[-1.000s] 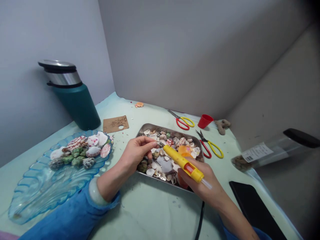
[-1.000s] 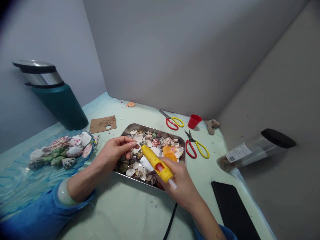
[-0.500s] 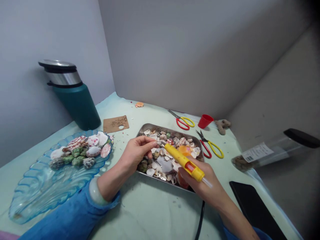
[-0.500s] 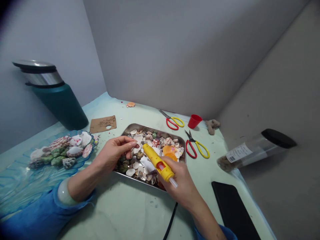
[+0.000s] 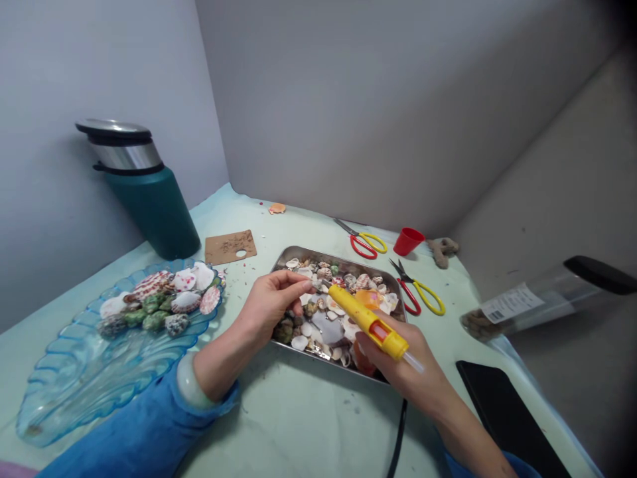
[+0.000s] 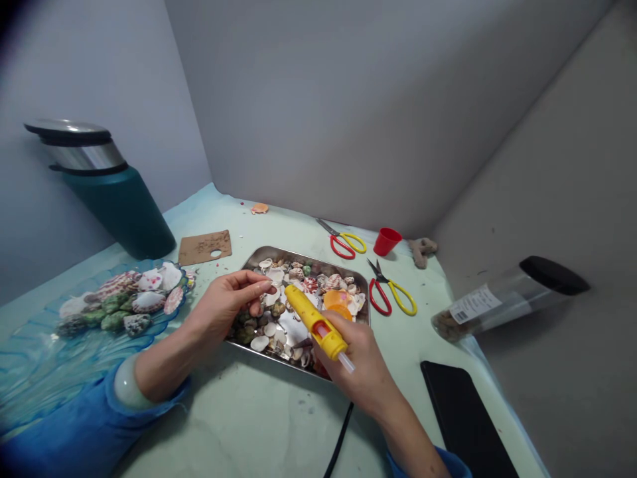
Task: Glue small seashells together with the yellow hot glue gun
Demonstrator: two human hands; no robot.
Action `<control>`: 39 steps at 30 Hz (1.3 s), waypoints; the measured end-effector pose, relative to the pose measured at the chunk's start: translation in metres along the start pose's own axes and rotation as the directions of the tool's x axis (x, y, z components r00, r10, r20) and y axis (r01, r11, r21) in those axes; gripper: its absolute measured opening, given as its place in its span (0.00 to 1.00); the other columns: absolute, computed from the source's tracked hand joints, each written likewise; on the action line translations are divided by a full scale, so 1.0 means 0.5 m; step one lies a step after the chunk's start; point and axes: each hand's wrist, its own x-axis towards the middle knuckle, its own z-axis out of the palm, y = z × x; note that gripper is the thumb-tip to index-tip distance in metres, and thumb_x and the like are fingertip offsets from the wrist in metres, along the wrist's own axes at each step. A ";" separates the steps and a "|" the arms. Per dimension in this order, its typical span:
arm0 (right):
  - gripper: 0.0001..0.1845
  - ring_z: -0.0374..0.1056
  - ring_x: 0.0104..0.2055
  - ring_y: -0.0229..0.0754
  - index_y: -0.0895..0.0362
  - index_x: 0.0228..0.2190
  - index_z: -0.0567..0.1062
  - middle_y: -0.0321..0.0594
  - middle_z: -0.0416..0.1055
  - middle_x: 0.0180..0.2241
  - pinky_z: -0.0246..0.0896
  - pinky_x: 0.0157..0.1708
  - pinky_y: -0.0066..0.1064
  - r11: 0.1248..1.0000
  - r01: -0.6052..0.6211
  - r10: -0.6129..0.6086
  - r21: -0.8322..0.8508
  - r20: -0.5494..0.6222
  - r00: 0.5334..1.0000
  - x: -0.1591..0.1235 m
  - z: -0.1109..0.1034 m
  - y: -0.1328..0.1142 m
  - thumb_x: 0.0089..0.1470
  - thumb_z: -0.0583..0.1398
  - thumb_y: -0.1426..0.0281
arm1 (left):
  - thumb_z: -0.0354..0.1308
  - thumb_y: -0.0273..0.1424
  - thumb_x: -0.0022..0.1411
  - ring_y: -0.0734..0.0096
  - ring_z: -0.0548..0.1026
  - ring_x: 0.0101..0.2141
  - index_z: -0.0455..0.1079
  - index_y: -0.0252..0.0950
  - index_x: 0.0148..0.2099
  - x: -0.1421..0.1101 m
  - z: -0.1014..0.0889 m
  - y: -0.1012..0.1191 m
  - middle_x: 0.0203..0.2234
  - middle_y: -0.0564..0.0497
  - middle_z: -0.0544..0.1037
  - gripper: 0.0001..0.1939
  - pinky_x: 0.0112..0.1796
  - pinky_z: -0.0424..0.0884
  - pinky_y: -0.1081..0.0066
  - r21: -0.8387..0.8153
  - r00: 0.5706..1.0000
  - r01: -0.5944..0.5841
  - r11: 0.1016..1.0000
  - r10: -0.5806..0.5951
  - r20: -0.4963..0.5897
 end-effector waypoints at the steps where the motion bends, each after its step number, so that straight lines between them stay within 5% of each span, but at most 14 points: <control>1: 0.11 0.63 0.25 0.38 0.55 0.27 0.68 0.37 0.69 0.24 0.59 0.26 0.31 1.000 -0.006 0.006 0.004 0.001 1.000 0.000 0.001 0.002 0.59 0.54 0.63 | 0.66 0.34 0.50 0.80 0.64 0.15 0.73 0.32 0.32 0.000 0.000 0.000 0.14 0.55 0.71 0.11 0.21 0.58 0.78 0.001 1.000 -0.002 1.000 0.002 0.000; 39: 0.08 0.65 0.28 0.39 0.57 0.32 0.72 0.39 0.73 0.29 0.59 0.29 0.31 0.998 0.035 -0.035 -0.053 0.003 0.999 -0.001 0.000 0.006 0.58 0.55 0.66 | 0.65 0.34 0.51 0.81 0.64 0.15 0.72 0.32 0.33 0.000 -0.001 -0.006 0.12 0.57 0.69 0.11 0.21 0.58 0.79 -0.004 1.000 -0.018 1.000 0.018 -0.012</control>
